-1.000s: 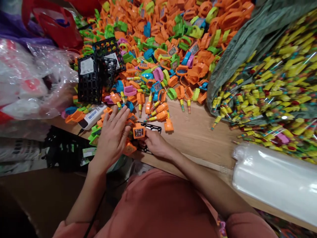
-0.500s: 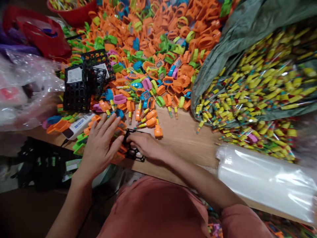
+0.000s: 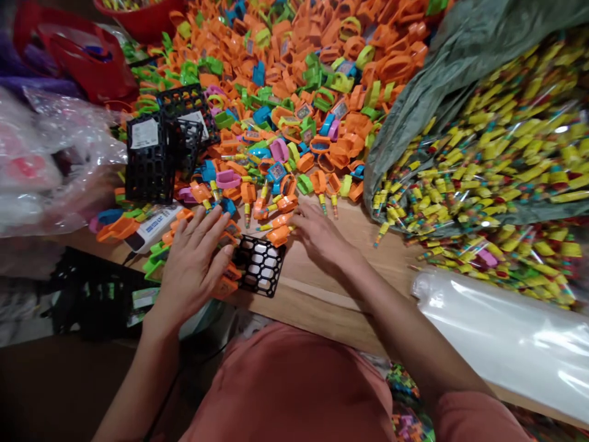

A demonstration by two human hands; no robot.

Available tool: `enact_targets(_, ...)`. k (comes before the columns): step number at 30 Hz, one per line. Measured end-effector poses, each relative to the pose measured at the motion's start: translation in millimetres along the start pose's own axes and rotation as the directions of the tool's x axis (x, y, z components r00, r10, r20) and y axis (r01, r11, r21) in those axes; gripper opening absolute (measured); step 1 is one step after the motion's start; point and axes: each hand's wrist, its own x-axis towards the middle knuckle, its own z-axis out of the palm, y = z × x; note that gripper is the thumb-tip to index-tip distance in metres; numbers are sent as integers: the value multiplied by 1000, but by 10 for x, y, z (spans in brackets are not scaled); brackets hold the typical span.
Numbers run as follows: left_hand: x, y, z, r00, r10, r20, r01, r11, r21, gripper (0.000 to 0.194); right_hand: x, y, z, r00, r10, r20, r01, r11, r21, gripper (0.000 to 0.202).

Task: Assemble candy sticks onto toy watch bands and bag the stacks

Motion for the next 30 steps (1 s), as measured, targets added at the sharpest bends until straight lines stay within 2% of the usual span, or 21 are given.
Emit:
enact_targets(2, -2, 1, -7, 1000, -7, 16, 8, 1000, -8, 52, -35, -137, 39, 998, -58, 3, 57, 988, 146, 25)
enact_targets(3, -3, 1, -10, 1000, -11, 22, 11, 1000, -12, 52, -56, -223, 81, 999, -47, 7, 44, 973, 227, 26)
enact_targets(7, -2, 0, -16, 1000, -12, 22, 12, 1000, -22, 53, -100, -563, 439, 995, 58, 82, -94, 823, 560, 24)
enact_targets(9, 0, -2, -12, 1000, -10, 15, 11, 1000, -23, 52, -81, -654, 653, 988, 103, 118, -155, 741, 654, 22)
enact_targets(11, -1, -5, -3, 1000, -8, 12, 8, 1000, -19, 51, -54, -672, 798, 980, 146, 135, -199, 728, 656, 21)
enact_targets(13, -6, -7, 3, 1000, -5, 12, 5, 1000, -14, 51, -41, -641, 853, 984, 139, 116, -181, 789, 587, 21)
enact_targets(16, -11, -4, -10, 1000, -3, 23, 3, 1000, -13, 52, -53, -571, 855, 999, 8, 43, -26, 892, 450, 25)
enact_targets(19, 9, 9, -46, 998, -2, 55, 3, 999, -34, 54, -54, -562, 893, 986, -164, -7, 154, 909, 387, 23)
enact_targets(21, 42, 26, -59, 997, -14, 75, 17, 999, -35, 57, -24, -601, 920, 974, -226, 11, 206, 906, 370, 20)
enact_targets(24, 108, 52, -28, 998, -41, 51, 39, 998, 38, 60, 57, -638, 832, 967, -226, 118, 171, 918, 358, 23)
enact_targets(26, 138, 60, 11, 999, -40, 23, 37, 995, 93, 58, 95, -585, 635, 969, -199, 149, 134, 922, 363, 23)
enact_targets(28, 141, 52, 43, 1000, -23, 7, 22, 993, 116, 55, 104, -448, 343, 992, -108, 65, 80, 938, 338, 20)
enact_targets(30, 120, 33, 56, 1000, -1, 2, 1, 993, 115, 54, 97, -238, 20, 991, 72, -115, -47, 977, 208, 21)
